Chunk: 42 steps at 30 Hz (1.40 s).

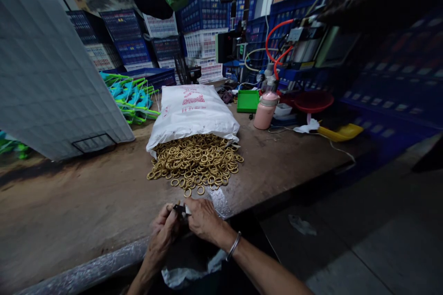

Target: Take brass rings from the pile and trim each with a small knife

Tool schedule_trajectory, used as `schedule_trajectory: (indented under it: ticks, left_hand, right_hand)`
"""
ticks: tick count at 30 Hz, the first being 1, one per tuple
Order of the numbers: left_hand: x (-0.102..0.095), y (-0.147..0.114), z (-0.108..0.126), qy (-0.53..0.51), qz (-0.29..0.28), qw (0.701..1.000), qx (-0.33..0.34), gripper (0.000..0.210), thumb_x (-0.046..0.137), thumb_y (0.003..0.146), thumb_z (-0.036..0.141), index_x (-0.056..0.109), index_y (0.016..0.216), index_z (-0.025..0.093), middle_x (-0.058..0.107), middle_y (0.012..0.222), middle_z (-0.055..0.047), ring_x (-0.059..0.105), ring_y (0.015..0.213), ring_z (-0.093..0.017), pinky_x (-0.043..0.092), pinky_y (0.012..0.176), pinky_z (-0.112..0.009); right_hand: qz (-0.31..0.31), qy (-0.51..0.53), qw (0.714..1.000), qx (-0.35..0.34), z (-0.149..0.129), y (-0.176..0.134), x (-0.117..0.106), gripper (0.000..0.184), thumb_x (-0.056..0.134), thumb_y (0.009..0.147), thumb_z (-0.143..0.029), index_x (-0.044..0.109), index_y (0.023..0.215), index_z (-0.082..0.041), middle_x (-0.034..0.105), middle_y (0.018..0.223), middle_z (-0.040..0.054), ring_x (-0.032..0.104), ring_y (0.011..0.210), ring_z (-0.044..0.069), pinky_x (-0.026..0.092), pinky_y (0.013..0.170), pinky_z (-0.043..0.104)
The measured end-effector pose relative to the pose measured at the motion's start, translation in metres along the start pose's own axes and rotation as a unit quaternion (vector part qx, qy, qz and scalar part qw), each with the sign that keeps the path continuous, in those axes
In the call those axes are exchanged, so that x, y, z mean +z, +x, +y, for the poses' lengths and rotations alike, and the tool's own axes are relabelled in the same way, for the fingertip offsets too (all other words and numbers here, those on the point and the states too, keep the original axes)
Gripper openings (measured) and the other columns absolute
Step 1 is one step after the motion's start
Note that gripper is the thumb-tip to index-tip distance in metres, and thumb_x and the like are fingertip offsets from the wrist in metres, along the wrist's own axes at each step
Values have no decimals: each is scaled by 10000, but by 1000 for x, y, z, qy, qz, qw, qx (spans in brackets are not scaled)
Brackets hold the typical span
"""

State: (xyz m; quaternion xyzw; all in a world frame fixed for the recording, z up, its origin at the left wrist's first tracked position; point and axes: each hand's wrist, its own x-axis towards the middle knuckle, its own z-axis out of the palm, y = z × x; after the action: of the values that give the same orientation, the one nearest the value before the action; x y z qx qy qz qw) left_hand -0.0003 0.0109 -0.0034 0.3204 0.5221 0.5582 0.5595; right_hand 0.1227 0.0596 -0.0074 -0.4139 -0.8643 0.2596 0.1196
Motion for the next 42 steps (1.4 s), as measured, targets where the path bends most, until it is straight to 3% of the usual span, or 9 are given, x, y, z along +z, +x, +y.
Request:
schedule_trajectory:
  ticks: [3,7,13,16,21,24,30,37,42]
  left_hand:
    - [-3,-2,-2,29,-1,999,25,275,594,690,430,513,630,174,406,488,73,321,426,-53,273,427,-165]
    - [0,-10,-1,41,-13,999,2,290,580,707,427,503,600,169,447,490,59,331,420,-45,263,414,-157]
    - [7,-15,1,-94,-46,989,-107,301,563,710,461,546,698,160,508,528,33,327,383,-34,222,355,-151]
    - [6,-13,1,-112,-67,985,-110,321,528,745,444,581,723,128,474,483,32,343,388,-38,235,357,-147]
    - [3,-13,6,-183,-51,975,-116,157,600,721,315,546,771,176,581,680,1,427,445,-49,264,364,-149]
    - [0,-12,8,-238,-59,959,-144,209,624,701,257,561,887,184,587,696,-5,486,503,-68,321,406,-158]
    - [-7,-6,3,-275,-10,945,-175,147,672,653,239,572,676,133,599,703,-26,561,604,-107,394,445,-168]
    - [-8,-4,-2,-96,4,994,-50,270,633,680,367,554,846,169,496,525,53,420,414,-61,280,332,-143]
    - [-15,-2,-10,1,-8,999,-41,279,581,702,434,536,744,163,391,429,93,286,340,-29,204,332,-144]
  right_hand:
    - [-23,-13,1000,0,1,1,-2,309,391,646,-87,507,913,-190,599,751,22,528,698,149,283,589,225]
    - [2,-64,997,44,8,2,-3,294,391,669,-83,495,930,-170,601,747,37,526,671,153,265,573,240]
    - [90,-114,980,138,20,8,-7,243,382,746,-97,464,961,-176,601,835,49,533,731,154,266,606,247]
    - [113,-124,972,165,23,11,-7,204,385,804,-179,447,997,-177,595,892,64,530,783,170,272,633,254]
    - [115,-121,971,174,25,15,-5,208,394,797,-179,442,999,-181,587,860,56,528,789,178,274,624,260]
    - [134,-113,969,176,26,17,-4,183,414,782,-186,455,960,-191,569,885,50,521,783,172,276,617,257]
    - [161,-64,978,115,26,13,-1,203,411,734,-108,464,910,-196,563,843,23,509,725,149,285,604,243]
    - [138,117,983,-30,0,5,-3,147,445,721,-93,494,807,-201,561,750,-10,505,705,115,324,631,196]
    - [120,190,974,-33,-15,4,-1,58,462,760,-164,506,787,-193,524,669,-27,473,619,100,321,576,188]
